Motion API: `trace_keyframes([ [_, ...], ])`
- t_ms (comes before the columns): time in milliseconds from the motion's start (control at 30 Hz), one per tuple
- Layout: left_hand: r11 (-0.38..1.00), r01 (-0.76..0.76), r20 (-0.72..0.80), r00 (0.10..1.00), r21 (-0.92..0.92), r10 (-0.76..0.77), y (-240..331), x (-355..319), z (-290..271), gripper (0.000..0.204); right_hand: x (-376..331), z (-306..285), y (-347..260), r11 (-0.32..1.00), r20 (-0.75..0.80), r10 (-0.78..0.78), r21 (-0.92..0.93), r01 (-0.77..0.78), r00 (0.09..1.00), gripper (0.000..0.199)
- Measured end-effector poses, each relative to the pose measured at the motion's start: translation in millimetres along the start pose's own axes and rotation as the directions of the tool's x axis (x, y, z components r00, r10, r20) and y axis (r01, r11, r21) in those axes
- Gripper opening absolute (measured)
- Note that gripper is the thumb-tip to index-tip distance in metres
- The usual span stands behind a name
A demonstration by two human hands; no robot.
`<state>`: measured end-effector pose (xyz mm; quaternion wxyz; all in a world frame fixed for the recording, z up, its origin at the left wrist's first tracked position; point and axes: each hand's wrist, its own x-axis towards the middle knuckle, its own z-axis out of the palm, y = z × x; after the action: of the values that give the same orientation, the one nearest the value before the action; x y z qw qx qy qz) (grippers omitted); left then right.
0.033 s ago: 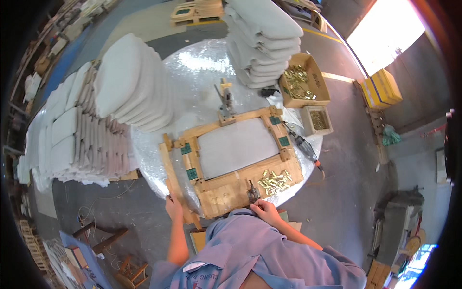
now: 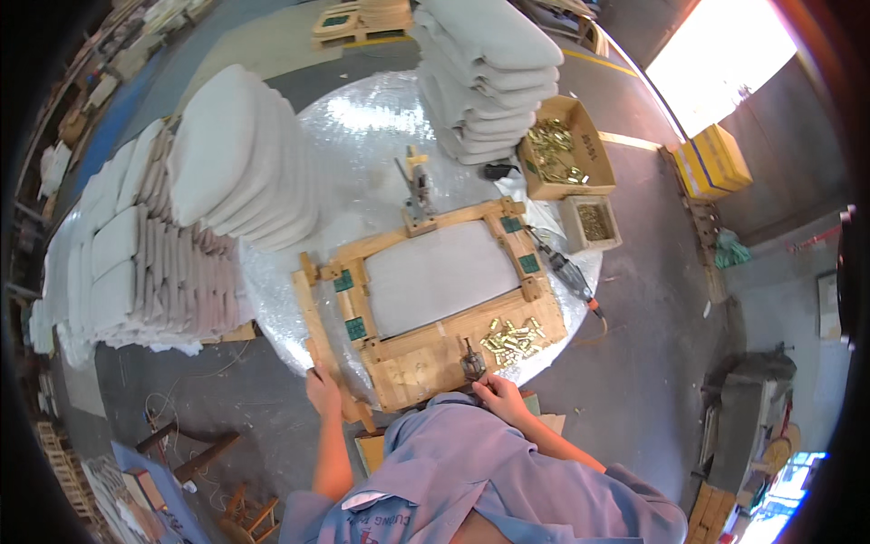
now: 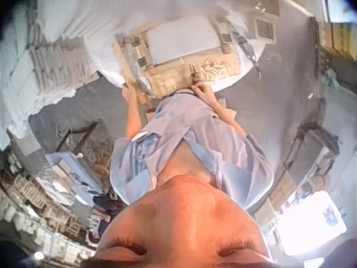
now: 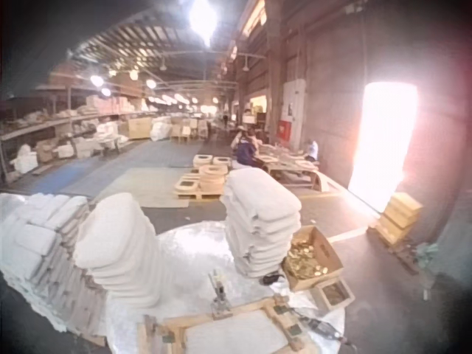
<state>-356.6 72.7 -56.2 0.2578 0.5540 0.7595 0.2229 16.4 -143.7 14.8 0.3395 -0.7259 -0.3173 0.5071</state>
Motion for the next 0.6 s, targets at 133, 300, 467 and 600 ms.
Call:
trace_keyframes([
  [133, 0.946, -0.214, -0.240, 0.932, 0.243, 0.272, 21, 26, 0, 0.048, 3, -8, -26, 0.997, -0.105, 0.018, -0.074, -0.025, 0.994, 0.021],
  [300, 0.744, -0.668, -0.048, 0.742, 0.019, 0.668, 151, 26, 19, 0.042, 28, 9, -19, 0.950, -0.013, -0.002, -0.311, -0.002, 1.000, 0.027],
  [467, 0.531, -0.814, 0.469, 0.383, -0.236, 0.796, 187, -15, 91, 0.038, 41, 12, -8, 0.934, -0.043, -0.086, -0.350, 0.066, 0.995, 0.025],
  [600, 0.343, -0.939, 0.450, 0.300, -0.015, 0.841, 205, -63, 111, 0.047, 39, 12, 1, 0.914, -0.089, -0.193, -0.379, 0.146, 0.977, 0.020],
])
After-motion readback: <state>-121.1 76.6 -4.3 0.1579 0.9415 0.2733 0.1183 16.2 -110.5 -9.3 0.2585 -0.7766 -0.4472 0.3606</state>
